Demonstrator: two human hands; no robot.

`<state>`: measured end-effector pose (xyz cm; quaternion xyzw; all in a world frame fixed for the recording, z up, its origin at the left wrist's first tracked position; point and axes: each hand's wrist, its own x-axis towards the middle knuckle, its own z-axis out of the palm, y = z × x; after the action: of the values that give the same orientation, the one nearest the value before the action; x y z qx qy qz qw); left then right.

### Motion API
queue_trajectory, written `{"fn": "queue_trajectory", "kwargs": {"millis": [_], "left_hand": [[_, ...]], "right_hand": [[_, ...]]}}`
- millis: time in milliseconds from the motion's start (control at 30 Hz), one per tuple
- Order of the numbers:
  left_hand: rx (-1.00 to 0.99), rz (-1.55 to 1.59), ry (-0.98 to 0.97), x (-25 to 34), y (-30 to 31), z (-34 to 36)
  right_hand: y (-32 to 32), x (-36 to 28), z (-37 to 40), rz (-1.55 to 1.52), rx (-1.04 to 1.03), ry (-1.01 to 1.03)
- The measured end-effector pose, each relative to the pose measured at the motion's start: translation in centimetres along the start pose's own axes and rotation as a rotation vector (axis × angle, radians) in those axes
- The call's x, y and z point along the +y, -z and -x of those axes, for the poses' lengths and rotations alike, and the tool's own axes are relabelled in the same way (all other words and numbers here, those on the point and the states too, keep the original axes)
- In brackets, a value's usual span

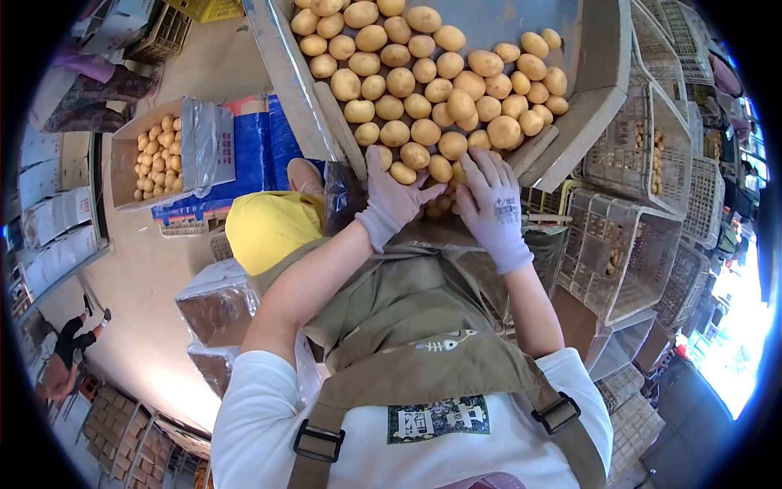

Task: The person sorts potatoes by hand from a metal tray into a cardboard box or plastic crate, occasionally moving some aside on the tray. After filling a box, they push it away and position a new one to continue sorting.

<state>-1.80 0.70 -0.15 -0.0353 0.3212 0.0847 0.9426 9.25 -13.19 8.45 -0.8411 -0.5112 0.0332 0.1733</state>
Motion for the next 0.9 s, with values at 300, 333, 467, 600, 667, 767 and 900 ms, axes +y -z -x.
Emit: {"fn": "queue_trajectory", "kwargs": {"millis": [300,333,467,600,667,767,900], "left_hand": [[0.162,-0.137,-0.018,-0.1,1.1,0.8],[0.215,-0.246,-0.054,-0.3,0.4,1.3],[0.197,-0.51,-0.275,-1.1,1.9,0.2],[0.276,-0.329,-0.111,-0.2,-0.5,1.1],[0.234,-0.184,-0.047,0.4,-1.2,1.4],[0.186,-0.105,-0.002,0.4,-1.4,1.2],[0.158,-0.048,0.035,0.4,-1.3,1.0]], "right_hand": [[-0.1,1.2,-1.8,-0.02,-0.161,-0.129],[0.0,0.8,-2.3,0.137,-0.012,-0.089],[-0.7,1.1,-2.2,0.117,-0.176,-0.064],[-0.4,1.8,-3.3,0.231,-0.014,-0.053],[-0.8,2.2,-2.4,0.162,-0.129,-0.003],[0.0,2.9,-3.8,-0.212,-0.028,-0.278],[-1.8,1.5,-3.2,0.231,-0.048,0.001]]}}
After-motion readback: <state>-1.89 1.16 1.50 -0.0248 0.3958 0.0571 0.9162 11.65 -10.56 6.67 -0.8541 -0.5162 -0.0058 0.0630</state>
